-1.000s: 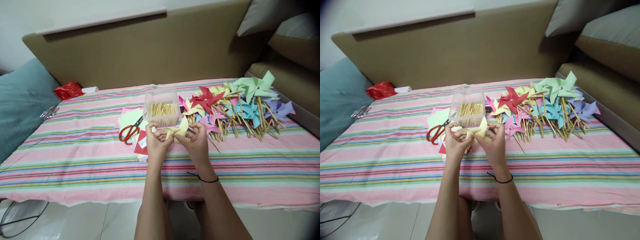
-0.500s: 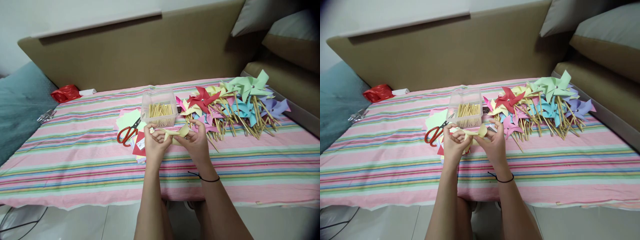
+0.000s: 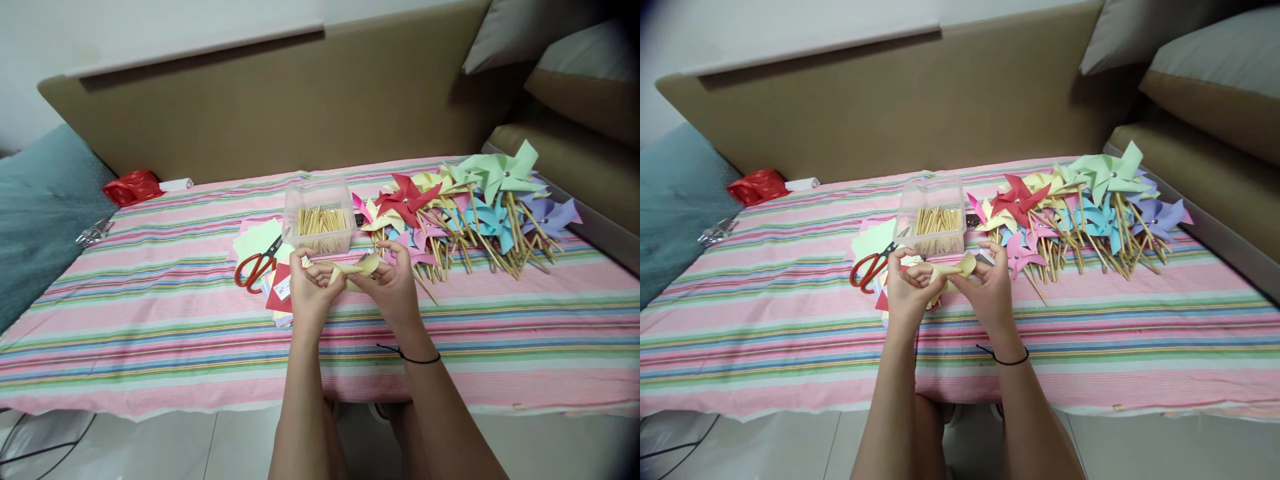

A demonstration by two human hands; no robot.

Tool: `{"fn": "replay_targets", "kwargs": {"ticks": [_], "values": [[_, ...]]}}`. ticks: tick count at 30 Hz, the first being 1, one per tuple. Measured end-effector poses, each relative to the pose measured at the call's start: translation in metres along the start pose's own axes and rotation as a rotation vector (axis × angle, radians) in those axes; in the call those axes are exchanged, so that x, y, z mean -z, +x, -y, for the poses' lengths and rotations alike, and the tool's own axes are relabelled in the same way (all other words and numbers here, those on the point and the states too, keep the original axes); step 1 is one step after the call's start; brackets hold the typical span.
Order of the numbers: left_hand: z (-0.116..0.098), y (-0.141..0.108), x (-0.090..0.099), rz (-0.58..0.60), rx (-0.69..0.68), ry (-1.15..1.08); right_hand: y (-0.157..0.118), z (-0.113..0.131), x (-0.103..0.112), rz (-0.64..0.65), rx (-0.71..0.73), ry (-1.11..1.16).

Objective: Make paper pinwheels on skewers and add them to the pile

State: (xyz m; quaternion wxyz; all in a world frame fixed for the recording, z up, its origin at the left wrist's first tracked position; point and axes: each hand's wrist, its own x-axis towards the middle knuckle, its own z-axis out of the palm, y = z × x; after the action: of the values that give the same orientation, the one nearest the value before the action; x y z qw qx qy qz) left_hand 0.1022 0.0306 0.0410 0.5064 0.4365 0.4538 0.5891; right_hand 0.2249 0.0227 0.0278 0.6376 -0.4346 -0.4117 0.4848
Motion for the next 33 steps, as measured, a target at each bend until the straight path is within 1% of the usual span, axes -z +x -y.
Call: {"fn": "replay_targets", "kwargs": {"ticks": [5,10,13,16,21,25,29,33], "values": [[-0.001,0.000,0.002,0.028,0.008,-0.021,0.000,0.001,0.000,-0.009,-0.013,-0.007],[-0.004,-0.002,-0.004,0.014,0.034,-0.046,0.001,0.002,0.002,-0.026,-0.012,0.015],[-0.003,-0.003,-0.007,-0.006,0.025,-0.063,0.002,0.002,0.005,-0.001,-0.026,0.037],[-0.001,-0.001,-0.005,-0.006,0.021,-0.053,0.002,0.001,0.007,0.025,-0.061,0.029],[0.002,0.003,0.004,0.068,0.066,-0.055,0.002,-0.003,0.009,-0.004,-0.086,0.017],[0.003,0.004,0.008,0.096,0.106,-0.099,0.005,-0.007,0.011,-0.011,-0.105,0.058],[0.003,0.003,0.008,0.160,0.116,-0.115,0.007,-0.010,0.014,-0.011,-0.131,0.077],[0.000,0.002,0.005,0.197,0.114,-0.112,0.005,-0.006,0.013,-0.018,-0.142,0.086]]}}
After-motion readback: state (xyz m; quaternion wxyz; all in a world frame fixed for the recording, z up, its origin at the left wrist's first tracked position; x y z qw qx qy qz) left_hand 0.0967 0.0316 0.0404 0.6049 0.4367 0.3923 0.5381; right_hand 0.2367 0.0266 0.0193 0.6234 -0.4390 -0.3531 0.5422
